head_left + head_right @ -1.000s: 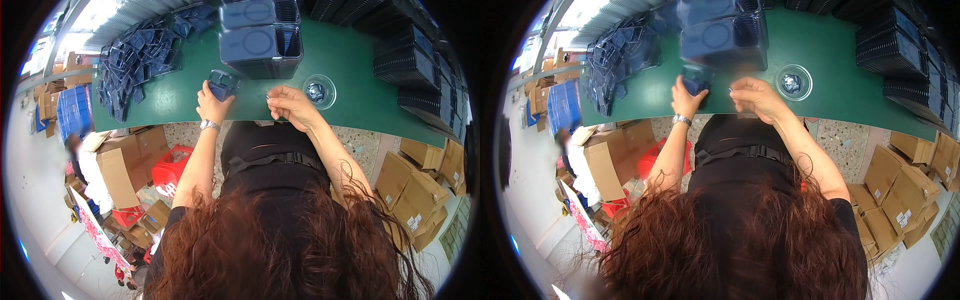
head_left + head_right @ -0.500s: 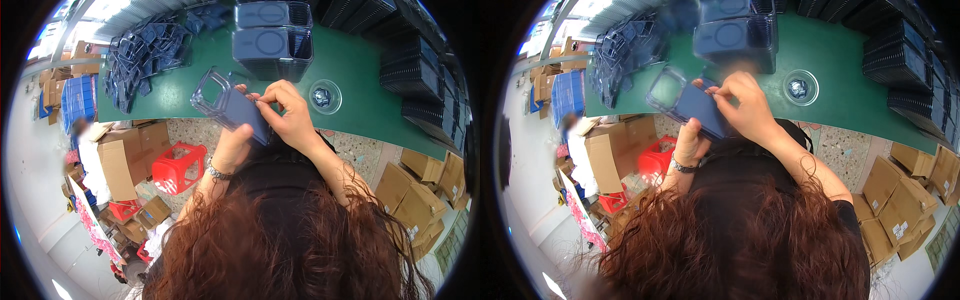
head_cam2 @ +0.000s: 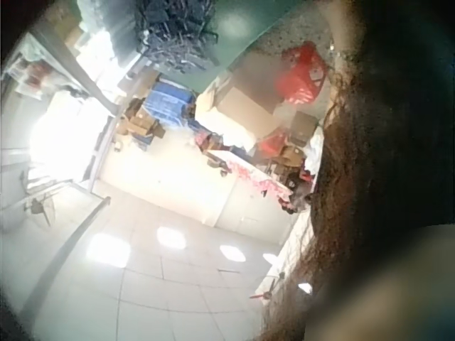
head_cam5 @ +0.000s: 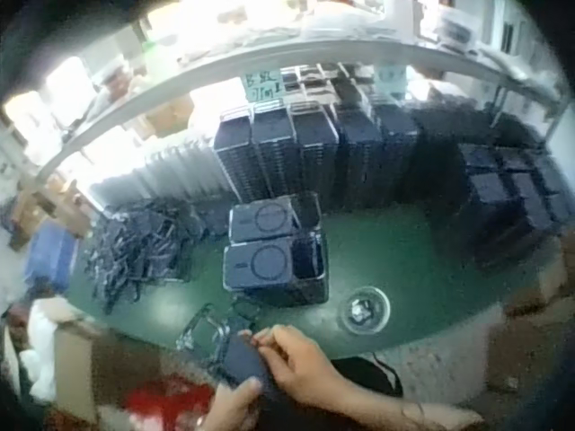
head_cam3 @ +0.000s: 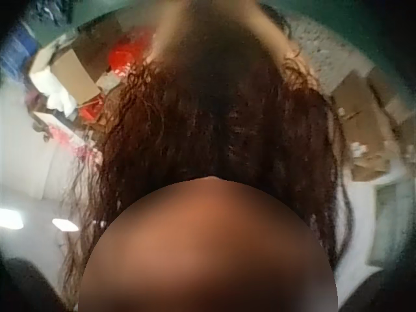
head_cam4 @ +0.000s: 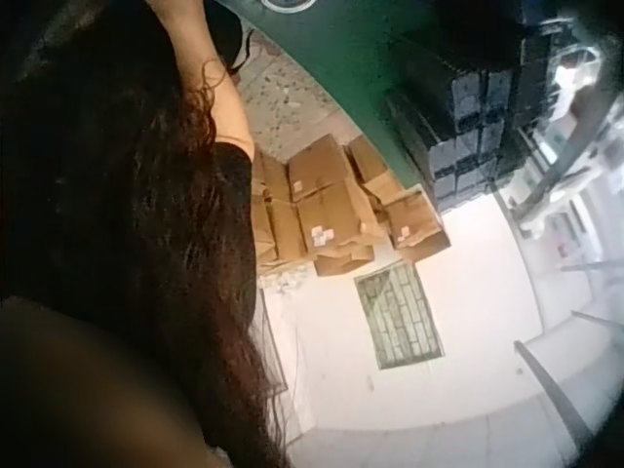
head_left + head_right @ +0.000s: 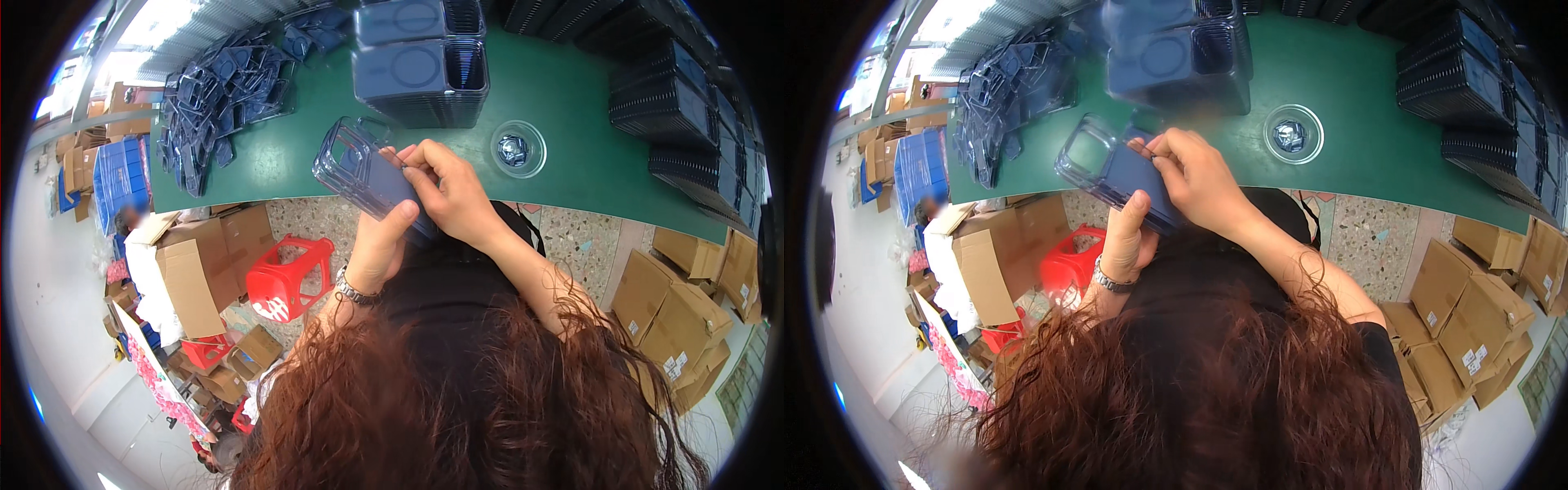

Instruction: Sorting and stacking blue plastic electronic cases on a production table.

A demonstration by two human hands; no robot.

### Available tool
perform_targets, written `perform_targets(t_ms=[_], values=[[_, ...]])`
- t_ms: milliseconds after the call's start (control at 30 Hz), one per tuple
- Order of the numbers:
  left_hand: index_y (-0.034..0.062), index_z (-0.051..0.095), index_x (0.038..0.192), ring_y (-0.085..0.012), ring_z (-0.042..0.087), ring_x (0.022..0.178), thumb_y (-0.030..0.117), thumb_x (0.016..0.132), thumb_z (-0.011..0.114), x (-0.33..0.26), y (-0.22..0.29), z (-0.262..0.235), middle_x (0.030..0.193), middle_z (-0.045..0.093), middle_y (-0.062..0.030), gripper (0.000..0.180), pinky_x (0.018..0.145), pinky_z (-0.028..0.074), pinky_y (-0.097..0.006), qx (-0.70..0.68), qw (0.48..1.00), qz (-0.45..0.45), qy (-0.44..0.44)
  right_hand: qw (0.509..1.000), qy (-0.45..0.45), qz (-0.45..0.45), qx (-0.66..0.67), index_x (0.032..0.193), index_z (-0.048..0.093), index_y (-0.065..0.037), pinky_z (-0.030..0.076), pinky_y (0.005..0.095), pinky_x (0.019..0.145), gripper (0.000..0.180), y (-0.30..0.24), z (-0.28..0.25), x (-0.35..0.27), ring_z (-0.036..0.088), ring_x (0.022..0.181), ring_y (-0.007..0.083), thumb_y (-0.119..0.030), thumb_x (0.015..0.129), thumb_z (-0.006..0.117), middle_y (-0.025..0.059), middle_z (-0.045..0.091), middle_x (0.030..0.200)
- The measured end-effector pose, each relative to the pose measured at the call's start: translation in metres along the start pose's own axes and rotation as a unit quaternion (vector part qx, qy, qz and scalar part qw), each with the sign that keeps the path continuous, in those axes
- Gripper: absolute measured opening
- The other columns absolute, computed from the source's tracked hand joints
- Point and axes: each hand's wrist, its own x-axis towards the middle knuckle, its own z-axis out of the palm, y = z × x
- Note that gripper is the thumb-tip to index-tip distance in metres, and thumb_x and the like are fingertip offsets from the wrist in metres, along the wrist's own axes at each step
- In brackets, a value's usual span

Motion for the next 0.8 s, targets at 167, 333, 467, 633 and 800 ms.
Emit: perform_targets(t_ms=[167, 333, 467, 633, 800], values=[[0.0036, 0.021, 0.151, -0.0246, 0.034, 0.141, 0.033, 0.079, 0.081, 0.001, -0.009, -0.008, 0.151, 0.037, -0.0116, 0.099, 0.118, 0.025, -0.042, -0.021, 0.999, -0.030, 0.040, 0.993, -0.025, 0.075, 0.082, 0.091, 0.058, 0.001, 0.049, 0.0305, 0.075, 0.007, 0.024, 0.008, 0.001, 0.059, 0.082, 0.0161, -0.005, 0.092, 0.057, 0.0094, 0.065, 0.098], [0.0028, 0.019, 0.152, -0.0254, 0.033, 0.142, 0.025, 0.078, 0.082, 0.002, -0.012, -0.011, 0.151, 0.036, -0.0127, 0.099, 0.119, 0.025, -0.042, -0.014, 0.997, -0.044, 0.063, 0.982, -0.056, 0.103, 0.149, 0.091, 0.057, 0.001, 0.047, 0.0268, 0.074, 0.008, 0.031, 0.006, 0.004, 0.056, 0.082, 0.0087, -0.007, 0.094, 0.059, 0.0057, 0.065, 0.101], [-0.0008, 0.019, 0.152, -0.0254, 0.032, 0.143, 0.023, 0.076, 0.083, 0.002, -0.005, -0.004, 0.152, 0.035, -0.0138, 0.103, 0.119, 0.024, -0.042, 0.042, 0.999, 0.007, 0.024, 0.988, -0.062, 0.074, 0.122, 0.091, 0.058, 0.000, 0.048, 0.0284, 0.077, 0.008, 0.014, -0.004, 0.006, 0.057, 0.082, 0.0107, -0.007, 0.093, 0.061, 0.0052, 0.066, 0.097], [-0.0035, 0.020, 0.151, -0.0258, 0.035, 0.141, 0.022, 0.072, 0.086, 0.002, 0.001, -0.010, 0.150, 0.037, -0.0156, 0.106, 0.117, 0.027, -0.043, 0.089, 0.995, 0.029, -0.042, 0.996, -0.028, 0.041, 0.077, 0.096, 0.060, 0.001, 0.049, 0.0299, 0.080, 0.010, -0.005, -0.007, 0.000, 0.060, 0.085, 0.0125, -0.009, 0.093, 0.063, 0.0043, 0.067, 0.092], [-0.0019, 0.024, 0.150, -0.0264, 0.040, 0.138, 0.019, 0.070, 0.088, 0.001, 0.011, 0.001, 0.150, 0.038, -0.0159, 0.105, 0.116, 0.031, -0.043, 0.079, 0.996, 0.045, -0.019, 0.992, -0.067, 0.081, 0.072, 0.096, 0.061, 0.002, 0.051, 0.0309, 0.082, 0.012, -0.011, -0.015, 0.004, 0.064, 0.087, 0.0150, -0.009, 0.093, 0.063, 0.0076, 0.068, 0.094]])
